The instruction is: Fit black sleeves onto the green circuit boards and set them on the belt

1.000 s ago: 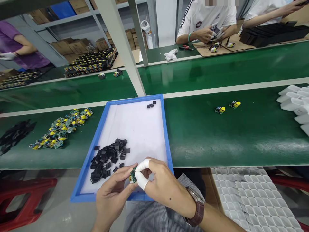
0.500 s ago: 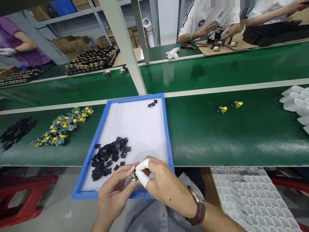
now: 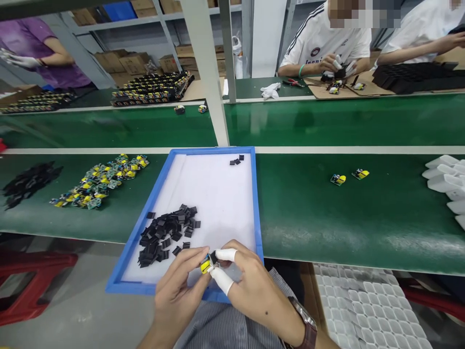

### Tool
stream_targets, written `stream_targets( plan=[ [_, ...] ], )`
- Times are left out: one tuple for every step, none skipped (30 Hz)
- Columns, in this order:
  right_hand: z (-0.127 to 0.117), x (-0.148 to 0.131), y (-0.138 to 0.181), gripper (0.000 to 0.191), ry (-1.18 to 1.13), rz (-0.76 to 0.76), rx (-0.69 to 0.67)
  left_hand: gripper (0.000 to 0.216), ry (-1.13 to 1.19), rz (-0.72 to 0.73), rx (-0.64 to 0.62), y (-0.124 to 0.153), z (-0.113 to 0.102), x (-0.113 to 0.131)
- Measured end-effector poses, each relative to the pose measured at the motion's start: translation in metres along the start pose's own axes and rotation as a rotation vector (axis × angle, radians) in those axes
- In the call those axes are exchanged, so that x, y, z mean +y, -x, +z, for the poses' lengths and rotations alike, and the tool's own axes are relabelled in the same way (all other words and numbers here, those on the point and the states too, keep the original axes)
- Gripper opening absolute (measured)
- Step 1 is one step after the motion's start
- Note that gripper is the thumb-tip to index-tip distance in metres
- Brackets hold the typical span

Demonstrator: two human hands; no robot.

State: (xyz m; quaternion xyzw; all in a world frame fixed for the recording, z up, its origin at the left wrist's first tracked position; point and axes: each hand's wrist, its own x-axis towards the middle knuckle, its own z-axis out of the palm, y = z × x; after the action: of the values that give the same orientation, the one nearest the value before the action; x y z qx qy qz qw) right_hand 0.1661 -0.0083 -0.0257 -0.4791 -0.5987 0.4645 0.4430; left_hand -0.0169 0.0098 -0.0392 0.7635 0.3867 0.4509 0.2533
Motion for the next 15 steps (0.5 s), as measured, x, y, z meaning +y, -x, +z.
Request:
stream_targets(
  plan=[
    [0.0021,0.0014,-0.0005,0.016,-0.018,-0.012,0.008,0.056,-0.004,0.011,0.013,-0.0004,0.0005,0.0002],
    [0.0043,0.0026,-0.0008,0.016,-0.037,-0.025,0.021,0.055,-0.008,0.022,0.024,-0.0008,0.0008,0.0002],
    [0.0063,0.0034,-0.0009,0.017,-0.053,-0.038,0.038,0.055,-0.012,0.031,0.030,-0.0011,0.0009,0.0003],
    [0.0078,0.0039,-0.0009,0.018,-0.066,-0.047,0.052,0.055,-0.015,0.033,0.031,-0.0014,0.0008,0.0004],
    [0.0089,0.0039,-0.0007,0.019,-0.074,-0.053,0.057,0.054,-0.015,0.034,0.033,-0.0016,0.0006,0.0006],
    [0.0091,0.0036,-0.0004,0.020,-0.079,-0.056,0.054,0.053,-0.013,0.032,0.033,-0.0018,0.0004,0.0008],
    [0.0087,0.0031,-0.0002,0.020,-0.083,-0.057,0.042,0.053,-0.008,0.031,0.036,-0.0020,0.0003,0.0012],
    [0.0075,0.0025,-0.0001,0.020,-0.088,-0.056,0.024,0.053,-0.003,0.031,0.040,-0.0023,0.0004,0.0015],
    [0.0059,0.0020,-0.0003,0.020,-0.096,-0.052,0.000,0.053,0.000,0.034,0.050,-0.0025,0.0009,0.0019],
    [0.0041,0.0017,-0.0008,0.019,-0.107,-0.040,-0.021,0.052,-0.001,0.033,0.057,-0.0026,0.0018,0.0021],
    [0.0024,0.0015,-0.0015,0.018,-0.119,-0.023,-0.031,0.052,-0.005,0.030,0.062,-0.0027,0.0029,0.0023],
    [0.0011,0.0012,-0.0024,0.017,-0.131,-0.002,-0.036,0.052,-0.011,0.030,0.066,-0.0025,0.0042,0.0023],
    [0.0005,0.0006,-0.0033,0.015,-0.140,0.017,-0.031,0.052,-0.019,0.037,0.076,-0.0022,0.0052,0.0024],
    [0.0006,-0.0007,-0.0040,0.013,-0.142,0.025,-0.011,0.052,-0.030,0.050,0.085,-0.0016,0.0057,0.0023],
    [0.0016,-0.0027,-0.0045,0.010,-0.139,0.022,0.022,0.053,-0.045,0.071,0.095,-0.0008,0.0053,0.0020]
  ],
)
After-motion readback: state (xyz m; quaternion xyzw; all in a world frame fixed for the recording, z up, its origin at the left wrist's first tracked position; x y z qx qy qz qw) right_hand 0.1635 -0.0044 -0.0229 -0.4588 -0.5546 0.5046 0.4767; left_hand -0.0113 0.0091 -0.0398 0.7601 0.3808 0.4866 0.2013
